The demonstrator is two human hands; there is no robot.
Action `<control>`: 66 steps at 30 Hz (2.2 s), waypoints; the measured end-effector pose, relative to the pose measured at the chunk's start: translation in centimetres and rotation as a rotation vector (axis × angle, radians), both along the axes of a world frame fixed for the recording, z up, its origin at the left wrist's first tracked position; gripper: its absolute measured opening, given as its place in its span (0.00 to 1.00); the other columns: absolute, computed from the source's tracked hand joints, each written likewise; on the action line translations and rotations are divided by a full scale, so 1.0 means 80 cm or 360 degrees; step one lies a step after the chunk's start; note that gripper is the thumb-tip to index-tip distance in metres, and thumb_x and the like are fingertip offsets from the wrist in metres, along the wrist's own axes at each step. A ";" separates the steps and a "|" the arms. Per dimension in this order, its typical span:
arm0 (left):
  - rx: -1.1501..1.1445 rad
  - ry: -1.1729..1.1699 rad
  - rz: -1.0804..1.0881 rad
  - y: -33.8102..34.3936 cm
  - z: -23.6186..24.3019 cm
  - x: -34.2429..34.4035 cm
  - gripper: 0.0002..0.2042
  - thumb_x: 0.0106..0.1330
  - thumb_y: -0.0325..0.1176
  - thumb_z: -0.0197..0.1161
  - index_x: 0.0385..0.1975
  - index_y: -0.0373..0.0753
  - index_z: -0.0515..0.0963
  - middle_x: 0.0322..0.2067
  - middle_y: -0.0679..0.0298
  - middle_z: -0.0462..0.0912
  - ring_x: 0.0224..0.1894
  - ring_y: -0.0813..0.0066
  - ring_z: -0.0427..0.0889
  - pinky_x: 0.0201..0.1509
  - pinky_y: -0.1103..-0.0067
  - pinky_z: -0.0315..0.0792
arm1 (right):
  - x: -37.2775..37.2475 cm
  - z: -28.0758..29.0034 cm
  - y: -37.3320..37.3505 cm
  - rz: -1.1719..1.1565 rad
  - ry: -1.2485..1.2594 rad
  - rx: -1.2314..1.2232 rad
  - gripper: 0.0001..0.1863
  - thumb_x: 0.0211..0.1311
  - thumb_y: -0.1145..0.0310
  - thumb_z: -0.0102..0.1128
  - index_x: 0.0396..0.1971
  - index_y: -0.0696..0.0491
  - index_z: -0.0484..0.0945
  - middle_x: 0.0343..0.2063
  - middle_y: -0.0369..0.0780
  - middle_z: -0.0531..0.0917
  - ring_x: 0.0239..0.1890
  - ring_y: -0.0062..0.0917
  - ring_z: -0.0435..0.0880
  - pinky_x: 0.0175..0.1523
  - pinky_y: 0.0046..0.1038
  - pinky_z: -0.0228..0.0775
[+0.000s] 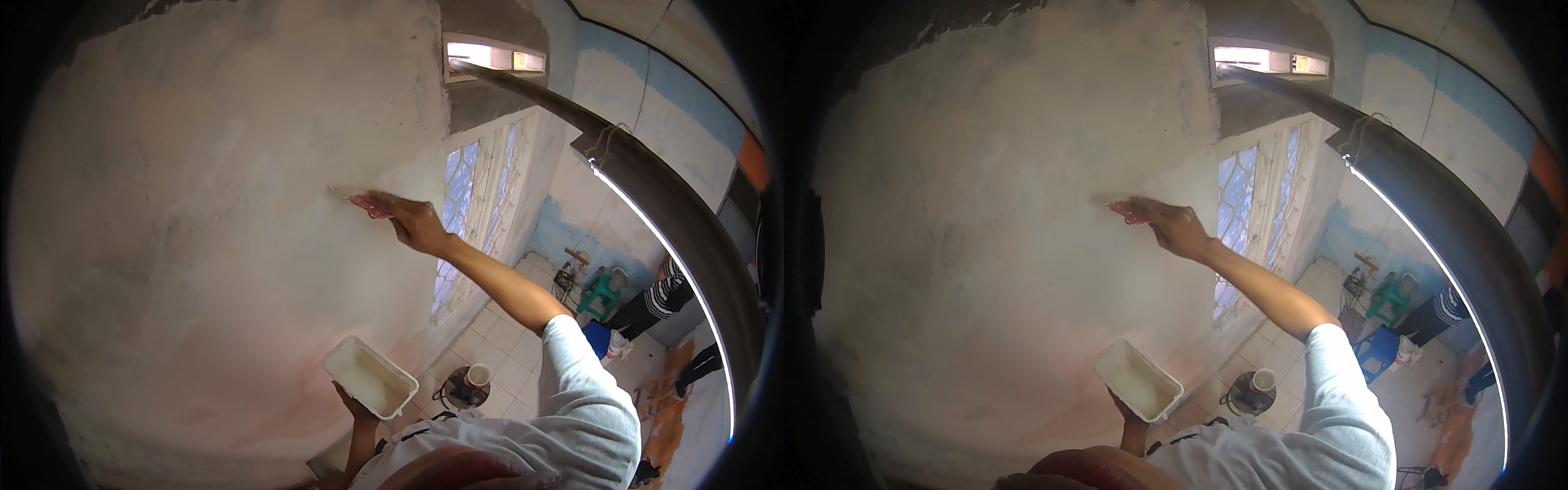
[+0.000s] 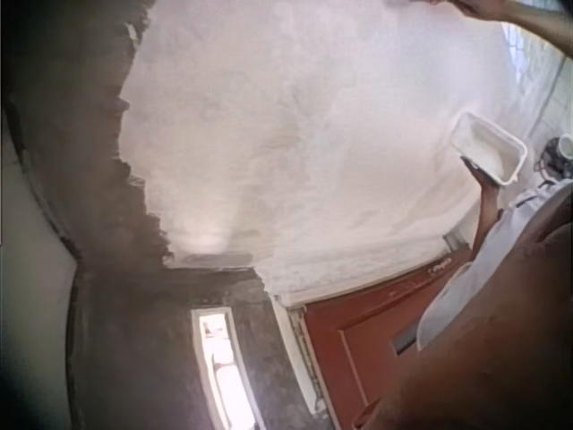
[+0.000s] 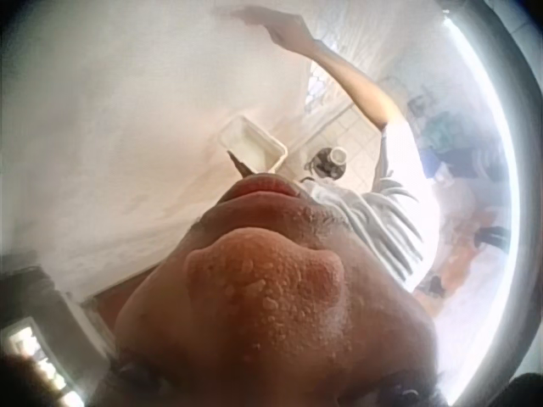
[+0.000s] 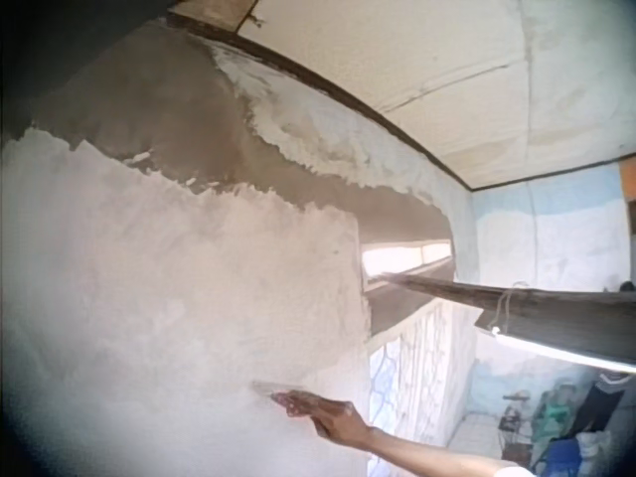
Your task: The person applies white plaster to a wall using a putty knife, repeatedly loading the knife from a small plastic container held in the other hand.
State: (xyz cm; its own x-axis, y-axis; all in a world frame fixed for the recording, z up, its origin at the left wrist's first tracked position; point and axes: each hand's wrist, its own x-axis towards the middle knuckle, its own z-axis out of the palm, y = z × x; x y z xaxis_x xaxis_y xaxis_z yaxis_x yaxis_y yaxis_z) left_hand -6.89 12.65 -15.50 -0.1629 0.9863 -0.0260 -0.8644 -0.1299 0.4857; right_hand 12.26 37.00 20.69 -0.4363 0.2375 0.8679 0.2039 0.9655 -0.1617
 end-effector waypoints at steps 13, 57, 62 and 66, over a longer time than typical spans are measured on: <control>-0.0025 0.0327 0.0130 0.001 0.015 0.009 0.35 0.76 0.66 0.33 0.71 0.48 0.62 0.64 0.64 0.70 0.65 0.64 0.70 0.71 0.64 0.65 | 0.045 0.296 0.159 -0.1524 0.0292 0.0369 0.19 0.67 0.62 0.53 0.55 0.55 0.72 0.33 0.57 0.84 0.37 0.55 0.86 0.43 0.53 0.80; -0.0240 -0.0270 0.0141 -0.037 0.048 0.001 0.42 0.68 0.74 0.42 0.75 0.52 0.57 0.72 0.63 0.61 0.71 0.57 0.62 0.74 0.59 0.60 | -0.065 0.228 0.024 -0.0634 0.0383 0.0686 0.17 0.66 0.71 0.56 0.54 0.47 0.79 0.29 0.48 0.86 0.29 0.45 0.86 0.35 0.43 0.79; -0.0082 -0.0305 0.0302 -0.036 0.052 0.001 0.44 0.67 0.76 0.40 0.76 0.50 0.55 0.73 0.62 0.62 0.73 0.53 0.62 0.74 0.53 0.61 | -0.040 0.014 -0.133 -0.0209 0.0251 -0.0441 0.12 0.73 0.66 0.58 0.46 0.60 0.80 0.21 0.44 0.80 0.18 0.33 0.78 0.26 0.29 0.69; 0.0031 -0.0804 0.0350 -0.082 0.088 -0.023 0.46 0.65 0.78 0.37 0.76 0.51 0.55 0.74 0.65 0.61 0.74 0.58 0.61 0.77 0.54 0.55 | -0.033 -0.106 -0.241 0.0080 0.0419 -0.1293 0.13 0.73 0.62 0.61 0.42 0.58 0.80 0.22 0.29 0.76 0.22 0.13 0.68 0.28 0.21 0.59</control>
